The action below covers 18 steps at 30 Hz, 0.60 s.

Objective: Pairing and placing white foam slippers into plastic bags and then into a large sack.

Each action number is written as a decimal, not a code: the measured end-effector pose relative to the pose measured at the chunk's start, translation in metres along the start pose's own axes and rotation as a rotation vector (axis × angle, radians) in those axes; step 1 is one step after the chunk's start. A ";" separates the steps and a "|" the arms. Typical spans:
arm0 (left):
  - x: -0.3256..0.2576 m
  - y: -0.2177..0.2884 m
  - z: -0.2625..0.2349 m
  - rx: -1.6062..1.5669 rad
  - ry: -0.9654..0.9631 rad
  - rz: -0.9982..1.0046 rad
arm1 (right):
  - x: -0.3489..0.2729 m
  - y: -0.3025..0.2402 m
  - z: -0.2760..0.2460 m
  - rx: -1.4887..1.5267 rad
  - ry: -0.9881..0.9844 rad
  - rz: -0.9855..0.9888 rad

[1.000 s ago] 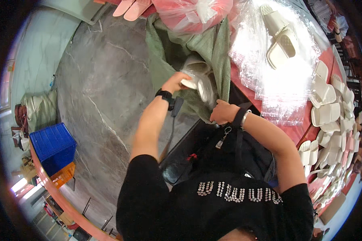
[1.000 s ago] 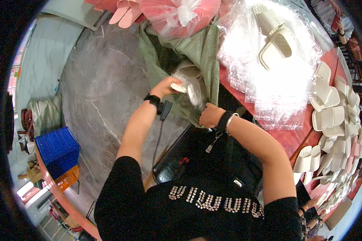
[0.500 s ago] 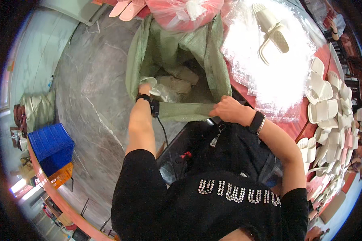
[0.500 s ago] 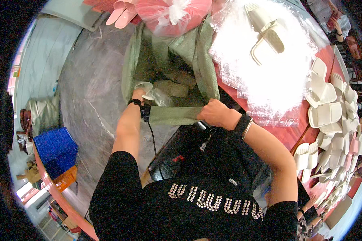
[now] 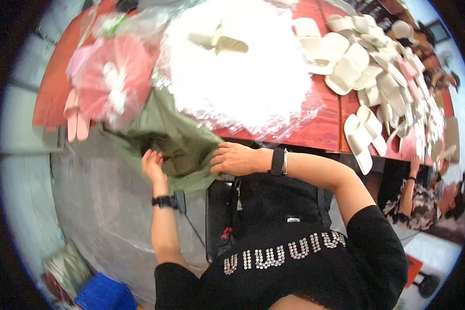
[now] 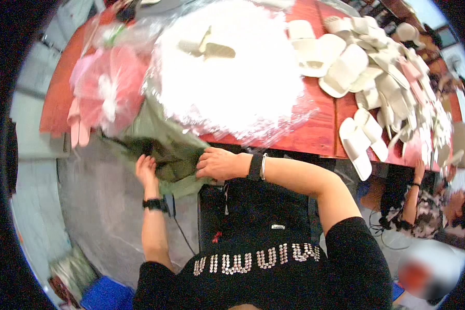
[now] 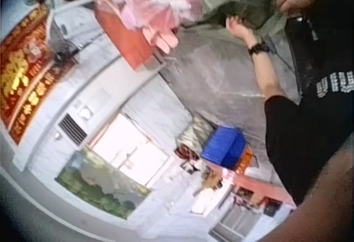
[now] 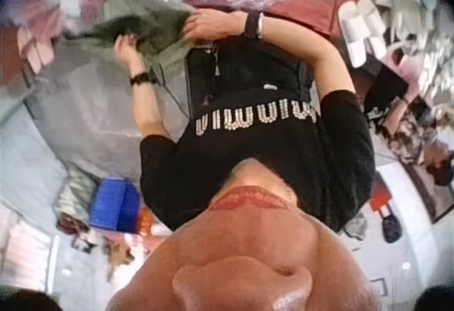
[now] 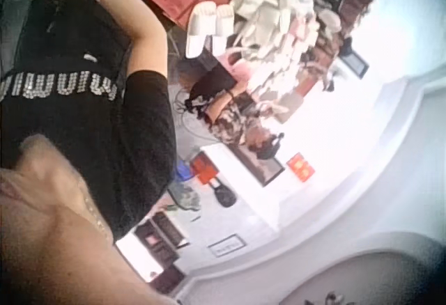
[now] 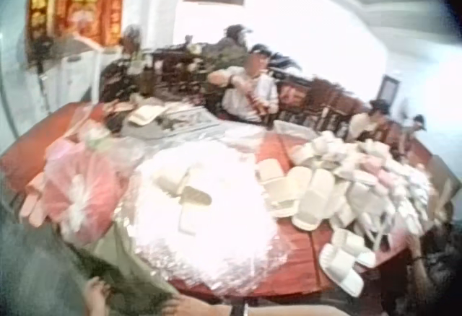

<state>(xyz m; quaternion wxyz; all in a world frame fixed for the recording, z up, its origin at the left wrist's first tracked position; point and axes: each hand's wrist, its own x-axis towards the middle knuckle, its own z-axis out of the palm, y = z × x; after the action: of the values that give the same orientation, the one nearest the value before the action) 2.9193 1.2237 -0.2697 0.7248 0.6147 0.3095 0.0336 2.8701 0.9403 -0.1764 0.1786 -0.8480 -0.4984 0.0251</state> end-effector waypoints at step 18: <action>-0.112 0.027 0.325 1.250 -0.704 1.181 | -0.172 0.042 -0.041 0.955 0.818 1.046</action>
<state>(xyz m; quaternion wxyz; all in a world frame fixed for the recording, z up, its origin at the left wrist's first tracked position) 2.9971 0.8995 -0.1824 0.1794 0.9262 -0.3297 0.0356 2.8278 0.7639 -0.1748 0.6535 -0.7456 0.1307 0.0033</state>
